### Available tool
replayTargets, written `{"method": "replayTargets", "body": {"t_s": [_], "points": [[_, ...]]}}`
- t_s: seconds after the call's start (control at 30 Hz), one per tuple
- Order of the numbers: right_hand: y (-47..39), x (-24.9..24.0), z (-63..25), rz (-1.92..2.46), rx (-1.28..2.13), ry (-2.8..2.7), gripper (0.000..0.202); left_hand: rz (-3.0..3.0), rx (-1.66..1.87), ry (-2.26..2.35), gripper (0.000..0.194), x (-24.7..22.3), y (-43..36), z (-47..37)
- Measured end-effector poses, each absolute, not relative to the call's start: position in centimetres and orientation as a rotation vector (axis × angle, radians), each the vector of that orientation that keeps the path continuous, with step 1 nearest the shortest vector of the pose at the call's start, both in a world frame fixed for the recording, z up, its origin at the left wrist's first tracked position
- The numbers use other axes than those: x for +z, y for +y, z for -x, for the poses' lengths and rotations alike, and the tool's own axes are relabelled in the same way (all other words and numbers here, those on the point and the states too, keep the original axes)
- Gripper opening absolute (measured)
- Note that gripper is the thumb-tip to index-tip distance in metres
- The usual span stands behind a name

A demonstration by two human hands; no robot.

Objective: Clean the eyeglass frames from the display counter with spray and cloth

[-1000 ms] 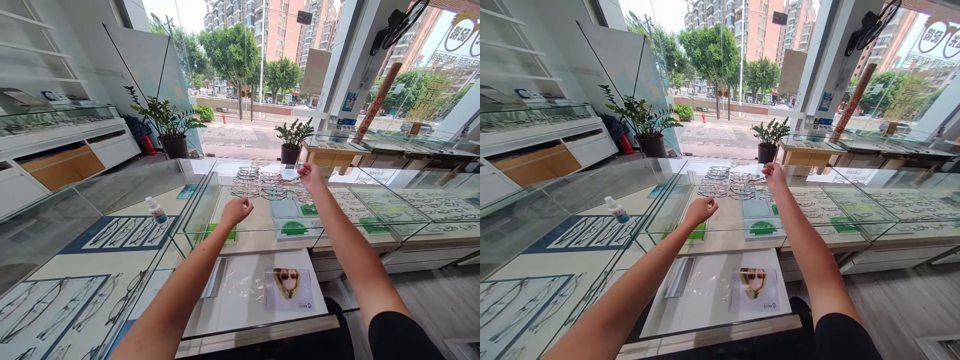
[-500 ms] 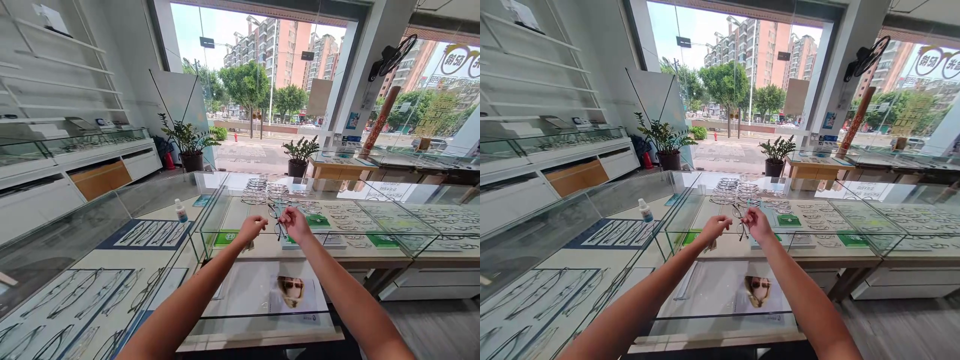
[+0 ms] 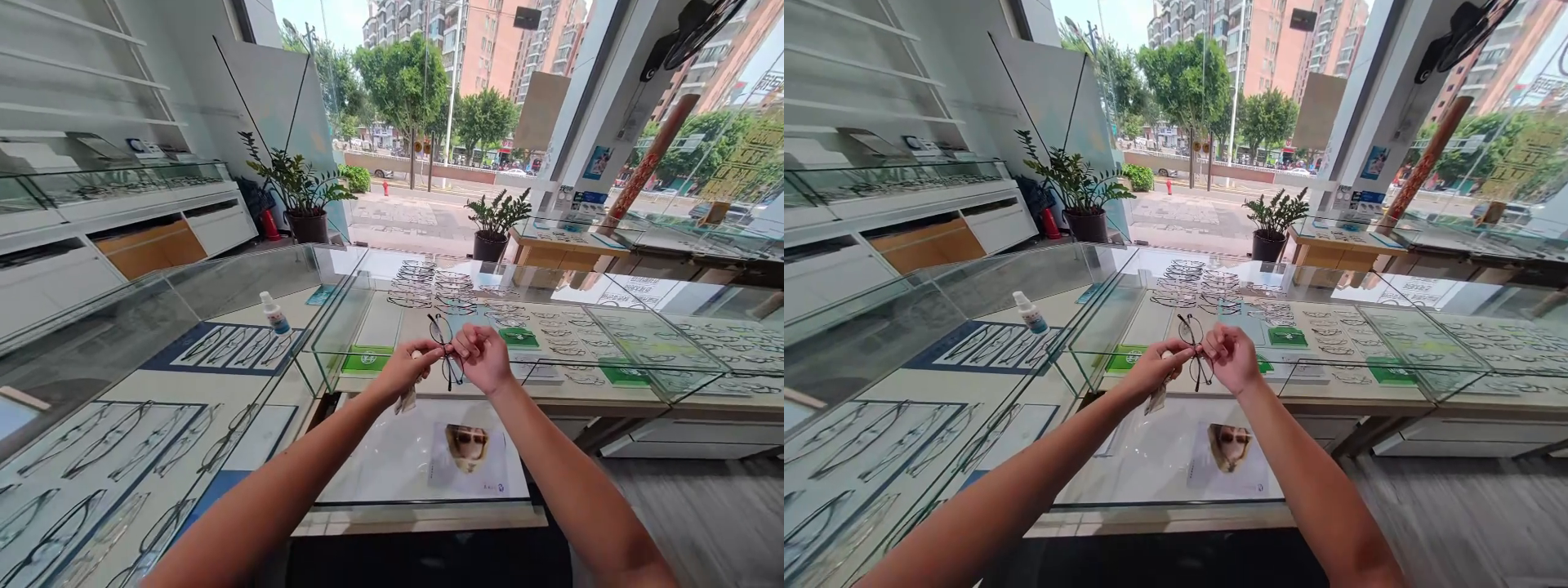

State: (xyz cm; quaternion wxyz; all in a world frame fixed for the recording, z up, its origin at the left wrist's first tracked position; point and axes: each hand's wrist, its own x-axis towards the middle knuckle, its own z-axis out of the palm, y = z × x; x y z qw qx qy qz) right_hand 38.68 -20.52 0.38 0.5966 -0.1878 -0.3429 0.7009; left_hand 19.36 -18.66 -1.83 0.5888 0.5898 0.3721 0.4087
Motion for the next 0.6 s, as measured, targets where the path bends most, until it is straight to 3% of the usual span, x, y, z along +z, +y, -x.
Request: {"method": "replayTargets", "body": {"t_s": [0.6], "points": [[-20.7,1.4,-38.6,0.501,1.561,-0.946,0.035,-1.453,0.940,0.881,0.054,-0.1,-18.9,-19.1]]}}
